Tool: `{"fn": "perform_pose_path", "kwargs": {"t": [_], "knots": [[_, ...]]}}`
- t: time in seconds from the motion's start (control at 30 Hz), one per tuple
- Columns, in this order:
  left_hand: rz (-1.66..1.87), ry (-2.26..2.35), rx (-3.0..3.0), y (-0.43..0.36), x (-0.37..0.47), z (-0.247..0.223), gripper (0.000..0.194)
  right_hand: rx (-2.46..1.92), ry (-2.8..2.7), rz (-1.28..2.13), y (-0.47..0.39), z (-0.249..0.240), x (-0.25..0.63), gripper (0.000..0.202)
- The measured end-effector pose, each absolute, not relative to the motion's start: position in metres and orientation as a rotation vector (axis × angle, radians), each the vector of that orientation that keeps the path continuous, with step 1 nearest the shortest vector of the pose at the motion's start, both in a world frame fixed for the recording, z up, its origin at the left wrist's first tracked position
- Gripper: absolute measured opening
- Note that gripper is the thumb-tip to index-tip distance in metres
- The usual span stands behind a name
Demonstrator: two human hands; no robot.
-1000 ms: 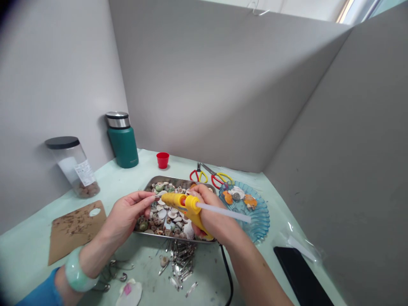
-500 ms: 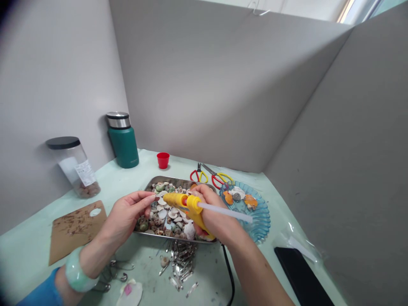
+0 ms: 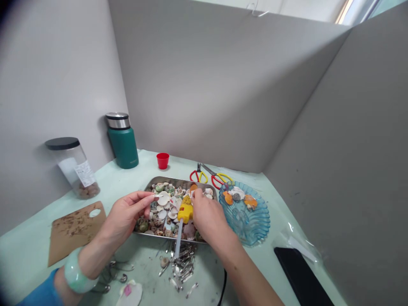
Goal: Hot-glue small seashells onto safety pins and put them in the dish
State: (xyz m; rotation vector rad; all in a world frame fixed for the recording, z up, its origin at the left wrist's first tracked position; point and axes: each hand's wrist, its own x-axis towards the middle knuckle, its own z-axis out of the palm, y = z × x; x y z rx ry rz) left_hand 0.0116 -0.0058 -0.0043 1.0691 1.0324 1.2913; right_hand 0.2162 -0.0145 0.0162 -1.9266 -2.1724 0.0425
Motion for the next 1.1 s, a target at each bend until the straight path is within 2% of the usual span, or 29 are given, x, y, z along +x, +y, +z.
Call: {"fn": "perform_pose_path", "kwargs": {"t": [0.1,0.2,0.33,0.43,0.57,0.87,1.1], "knots": [[1.292,1.032,1.064,-0.006,0.012,-0.003,0.018,-1.911,-2.224,-0.040,-0.015,0.014,0.218,0.018],[1.305,1.034,1.066,-0.009,0.013,-0.002,0.018,-1.710,-2.094,-0.029,-0.020,0.019,0.216,0.018],[1.283,1.001,1.067,-0.015,0.017,0.000,0.018,-1.344,-1.714,0.504,-0.030,0.025,0.198,0.016],[1.266,0.967,1.050,-0.019,0.020,0.001,0.019,-1.233,-1.446,0.880,-0.035,0.024,0.182,0.014],[1.267,0.953,1.031,-0.021,0.021,0.000,0.020,-1.184,-1.246,1.105,-0.038,0.022,0.171,0.016],[1.247,0.949,1.052,-0.021,0.022,0.000,0.018,-1.233,-1.369,0.962,-0.041,0.021,0.169,0.011],[1.231,0.987,1.144,-0.023,0.023,0.002,0.017,-1.321,-1.558,0.677,-0.045,0.021,0.170,0.007]]}}
